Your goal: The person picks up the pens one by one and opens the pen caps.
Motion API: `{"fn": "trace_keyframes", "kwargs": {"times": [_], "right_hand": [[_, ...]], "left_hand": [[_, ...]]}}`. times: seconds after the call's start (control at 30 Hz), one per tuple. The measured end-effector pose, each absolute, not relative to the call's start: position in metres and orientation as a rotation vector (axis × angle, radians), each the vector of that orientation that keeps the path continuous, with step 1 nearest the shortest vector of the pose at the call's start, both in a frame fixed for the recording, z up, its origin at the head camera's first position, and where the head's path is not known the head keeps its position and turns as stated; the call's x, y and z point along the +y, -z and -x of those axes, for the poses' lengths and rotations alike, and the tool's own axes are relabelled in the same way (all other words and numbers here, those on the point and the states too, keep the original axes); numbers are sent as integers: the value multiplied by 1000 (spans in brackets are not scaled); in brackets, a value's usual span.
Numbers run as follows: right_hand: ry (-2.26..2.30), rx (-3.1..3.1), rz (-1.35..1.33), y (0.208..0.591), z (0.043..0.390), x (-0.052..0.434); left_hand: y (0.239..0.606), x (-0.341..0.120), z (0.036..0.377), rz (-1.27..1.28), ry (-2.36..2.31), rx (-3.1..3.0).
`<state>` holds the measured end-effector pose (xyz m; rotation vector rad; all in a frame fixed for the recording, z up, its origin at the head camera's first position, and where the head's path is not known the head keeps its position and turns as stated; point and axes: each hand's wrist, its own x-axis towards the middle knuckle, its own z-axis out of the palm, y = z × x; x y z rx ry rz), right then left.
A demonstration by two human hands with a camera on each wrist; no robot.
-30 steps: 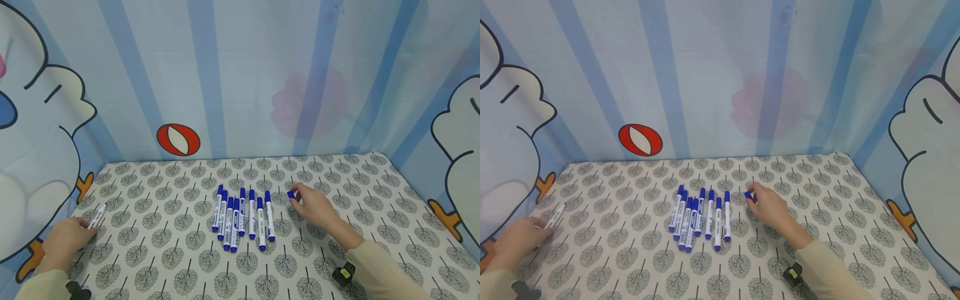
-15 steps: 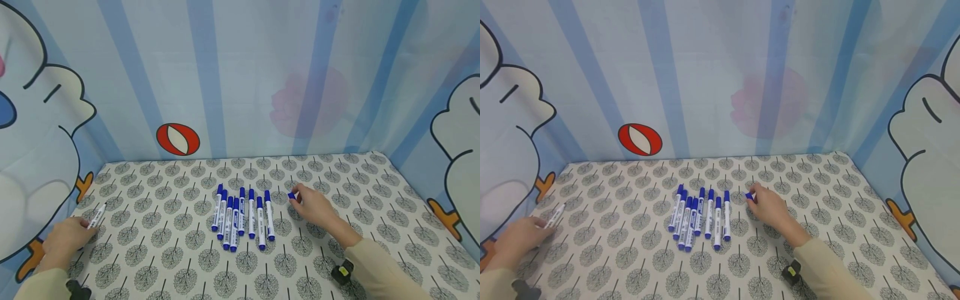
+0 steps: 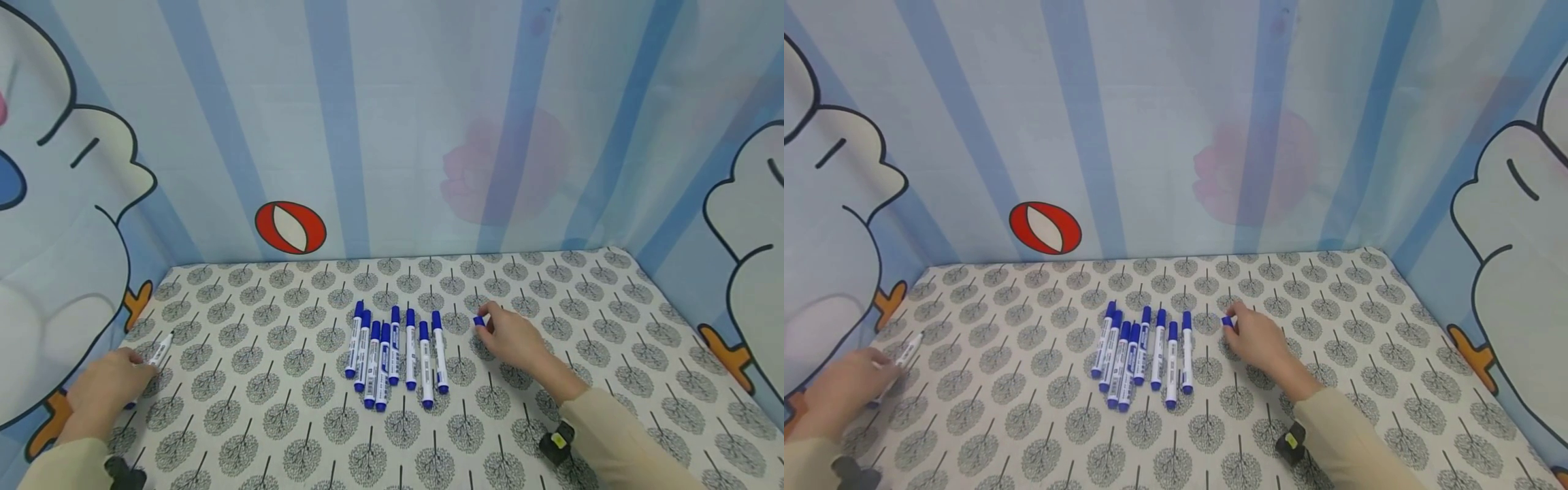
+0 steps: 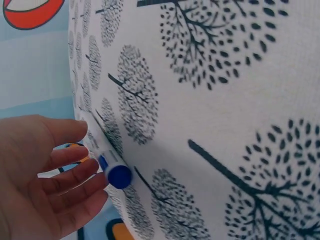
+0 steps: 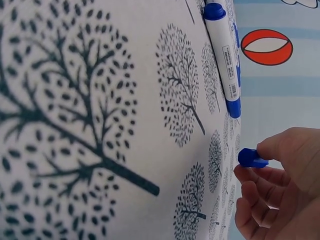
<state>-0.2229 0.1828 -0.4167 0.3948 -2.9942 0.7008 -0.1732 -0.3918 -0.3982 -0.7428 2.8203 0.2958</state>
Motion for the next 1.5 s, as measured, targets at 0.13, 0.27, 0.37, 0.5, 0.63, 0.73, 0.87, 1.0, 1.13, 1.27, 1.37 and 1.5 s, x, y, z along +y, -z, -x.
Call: {"fn": "trace_keyframes", "kwargs": {"times": [0.13,0.27,0.37,0.5,0.63,0.73,0.87,1.0,1.13,1.27,1.37,1.5], "right_hand": [[-698,-3005,-372,417,225,185],[-695,-3020,-357,417,226,186],[-700,-3027,-341,418,227,187],[-685,-3036,-319,420,230,189],[-662,-3037,-299,421,232,190],[-651,-3035,-287,422,234,191],[-645,-3033,-296,424,236,190],[-645,-3035,-302,426,238,189],[-630,-3049,-283,427,239,188],[-629,-3064,-258,426,240,188],[-636,-3067,-243,426,240,187],[-632,-3072,-234,426,241,188]], "left_hand": [[392,-387,172,689,-304,2882],[388,-379,171,614,-311,2966],[386,-373,170,556,-332,3001],[387,-365,171,459,-359,3043],[388,-355,173,397,-375,3055],[388,-345,175,354,-399,3050],[391,-332,177,234,-421,3090],[392,-319,180,143,-413,3135],[392,-305,183,77,-427,3144],[393,-290,185,16,-435,3141],[392,-281,185,-20,-441,3141],[392,-271,187,-56,-469,3124]]}}
